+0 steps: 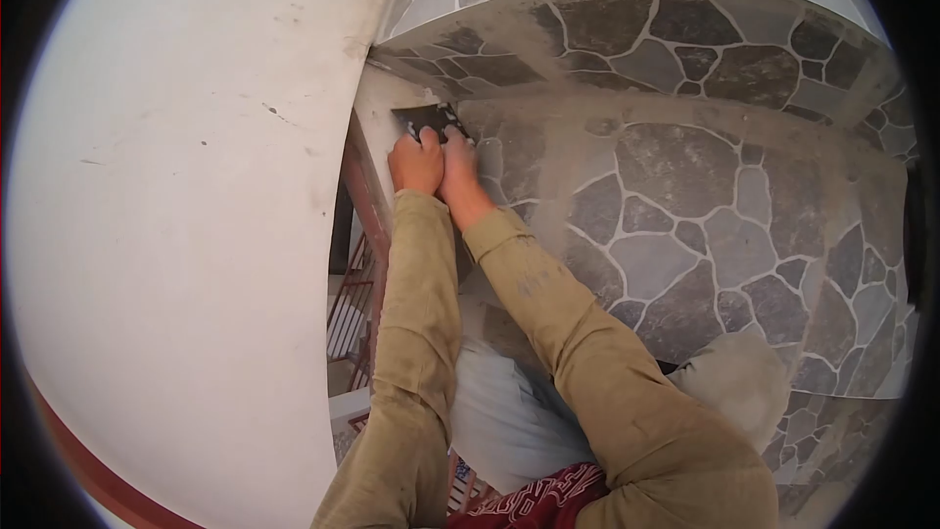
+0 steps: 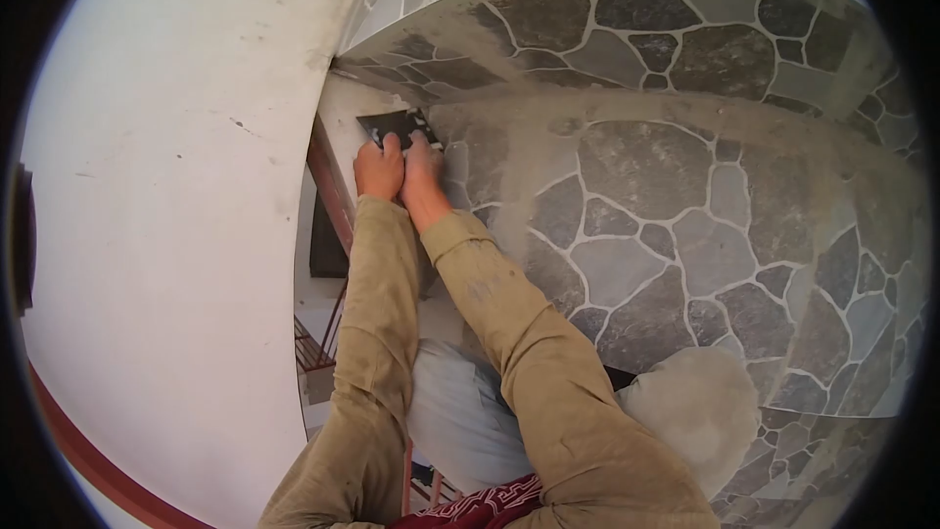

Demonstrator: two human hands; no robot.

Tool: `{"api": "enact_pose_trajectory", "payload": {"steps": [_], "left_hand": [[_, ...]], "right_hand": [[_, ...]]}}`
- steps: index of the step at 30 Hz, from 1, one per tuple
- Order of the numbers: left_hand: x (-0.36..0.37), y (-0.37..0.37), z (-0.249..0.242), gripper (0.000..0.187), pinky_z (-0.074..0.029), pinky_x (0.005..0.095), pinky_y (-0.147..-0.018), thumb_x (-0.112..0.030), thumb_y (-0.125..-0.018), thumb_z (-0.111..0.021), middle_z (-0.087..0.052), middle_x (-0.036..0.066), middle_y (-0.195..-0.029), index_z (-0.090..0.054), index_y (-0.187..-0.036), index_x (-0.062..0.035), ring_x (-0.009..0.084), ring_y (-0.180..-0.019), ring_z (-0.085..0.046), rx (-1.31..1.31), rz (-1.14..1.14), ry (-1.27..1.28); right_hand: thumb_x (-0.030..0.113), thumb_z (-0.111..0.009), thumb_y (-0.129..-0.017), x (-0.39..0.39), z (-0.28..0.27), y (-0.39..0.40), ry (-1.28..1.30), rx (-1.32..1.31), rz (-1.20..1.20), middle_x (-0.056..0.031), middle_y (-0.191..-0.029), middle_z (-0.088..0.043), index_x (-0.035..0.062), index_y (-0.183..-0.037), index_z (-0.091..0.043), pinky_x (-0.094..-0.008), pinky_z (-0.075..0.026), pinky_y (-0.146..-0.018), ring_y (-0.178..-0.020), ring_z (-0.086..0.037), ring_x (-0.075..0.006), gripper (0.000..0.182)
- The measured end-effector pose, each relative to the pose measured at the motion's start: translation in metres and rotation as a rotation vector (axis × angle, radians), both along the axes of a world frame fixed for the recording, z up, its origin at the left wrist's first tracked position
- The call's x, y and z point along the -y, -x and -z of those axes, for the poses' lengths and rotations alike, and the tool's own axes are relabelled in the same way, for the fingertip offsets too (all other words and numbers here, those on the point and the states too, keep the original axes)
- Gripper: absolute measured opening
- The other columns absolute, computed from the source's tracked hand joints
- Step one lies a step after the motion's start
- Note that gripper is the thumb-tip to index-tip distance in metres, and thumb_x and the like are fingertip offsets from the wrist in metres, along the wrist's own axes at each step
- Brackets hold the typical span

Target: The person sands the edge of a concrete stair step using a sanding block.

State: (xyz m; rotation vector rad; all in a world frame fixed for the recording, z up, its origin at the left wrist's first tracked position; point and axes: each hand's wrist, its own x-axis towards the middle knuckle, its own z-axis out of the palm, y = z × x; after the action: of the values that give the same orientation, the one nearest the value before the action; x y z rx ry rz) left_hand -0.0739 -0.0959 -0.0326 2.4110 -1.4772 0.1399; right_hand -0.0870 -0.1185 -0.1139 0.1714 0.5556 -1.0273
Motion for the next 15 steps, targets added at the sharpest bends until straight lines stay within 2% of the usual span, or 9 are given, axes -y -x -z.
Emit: {"api": "enact_pose_trajectory", "payload": {"steps": [4,6,7,9,10,13,15], "left_hand": [[0.003,0.003,-0.001,0.048,-0.046,0.0525,-0.089,-0.035,-0.085,-0.049,-0.064,0.034,-0.095,-0.068,-0.091,0.0077,0.0503,-0.096,-0.061,-0.024,-0.014,0.014],[0.000,0.011,-0.012,0.046,-0.046,0.0527,-0.089,-0.034,-0.085,-0.049,-0.064,0.033,-0.095,-0.068,-0.090,0.0071,0.0499,-0.095,-0.061,-0.024,-0.012,-0.100],[0.002,0.008,-0.008,0.046,-0.046,0.0527,-0.089,-0.034,-0.085,-0.049,-0.064,0.033,-0.095,-0.068,-0.090,0.0071,0.0499,-0.095,-0.061,-0.022,-0.007,-0.099],[0.003,0.002,-0.002,0.046,-0.046,0.0526,-0.088,-0.034,-0.086,-0.049,-0.065,0.032,-0.093,-0.068,-0.089,0.0072,0.0495,-0.094,-0.062,-0.024,0.025,0.003],[0.001,0.000,0.000,0.046,-0.046,0.0526,-0.088,-0.034,-0.086,-0.049,-0.065,0.032,-0.093,-0.068,-0.089,0.0072,0.0495,-0.094,-0.062,-0.023,0.015,0.006],[-0.004,0.003,0.003,0.045,-0.046,0.0513,-0.088,-0.036,-0.089,-0.050,-0.065,0.032,-0.096,-0.068,-0.095,0.0053,0.0480,-0.097,-0.061,-0.003,-0.058,-0.003],[-0.011,0.006,-0.001,0.045,-0.046,0.0507,-0.089,-0.036,-0.089,-0.051,-0.065,0.032,-0.096,-0.067,-0.095,0.0062,0.0491,-0.098,-0.061,-0.037,-0.053,0.054]], "right_hand": [[0.027,-0.056,-0.091,-0.008,-0.004,-0.002,0.052,-0.055,0.146,-0.0132,-0.086,-0.065,-0.0054,-0.092,-0.063,-0.0359,-0.049,-0.071,-0.078,-0.062,-0.0234,0.033],[0.029,-0.055,-0.091,-0.001,-0.003,-0.015,-0.208,0.100,0.153,-0.0130,-0.086,-0.065,-0.0059,-0.090,-0.063,-0.0356,-0.048,-0.073,-0.078,-0.062,-0.0240,0.036],[0.029,-0.055,-0.091,0.002,-0.004,-0.012,-0.207,0.102,0.158,-0.0130,-0.086,-0.065,-0.0059,-0.090,-0.063,-0.0356,-0.048,-0.073,-0.078,-0.062,-0.0240,0.036],[0.026,-0.055,-0.091,0.001,0.000,-0.006,0.105,-0.402,0.062,-0.0124,-0.087,-0.065,-0.0059,-0.092,-0.063,-0.0357,-0.049,-0.073,-0.080,-0.062,-0.0237,0.033],[0.026,-0.055,-0.091,0.001,0.002,-0.005,0.109,-0.401,0.052,-0.0124,-0.087,-0.065,-0.0059,-0.092,-0.063,-0.0357,-0.049,-0.073,-0.080,-0.062,-0.0237,0.033],[0.023,-0.056,-0.091,0.007,0.018,-0.017,0.143,-0.297,0.024,-0.0124,-0.088,-0.066,-0.0061,-0.097,-0.063,-0.0359,-0.049,-0.073,-0.081,-0.062,-0.0237,0.031],[0.022,-0.061,-0.090,0.016,0.043,-0.045,0.130,0.098,0.117,-0.0121,-0.089,-0.066,-0.0048,-0.099,-0.063,-0.0359,-0.049,-0.071,-0.079,-0.062,-0.0247,0.028]]}}
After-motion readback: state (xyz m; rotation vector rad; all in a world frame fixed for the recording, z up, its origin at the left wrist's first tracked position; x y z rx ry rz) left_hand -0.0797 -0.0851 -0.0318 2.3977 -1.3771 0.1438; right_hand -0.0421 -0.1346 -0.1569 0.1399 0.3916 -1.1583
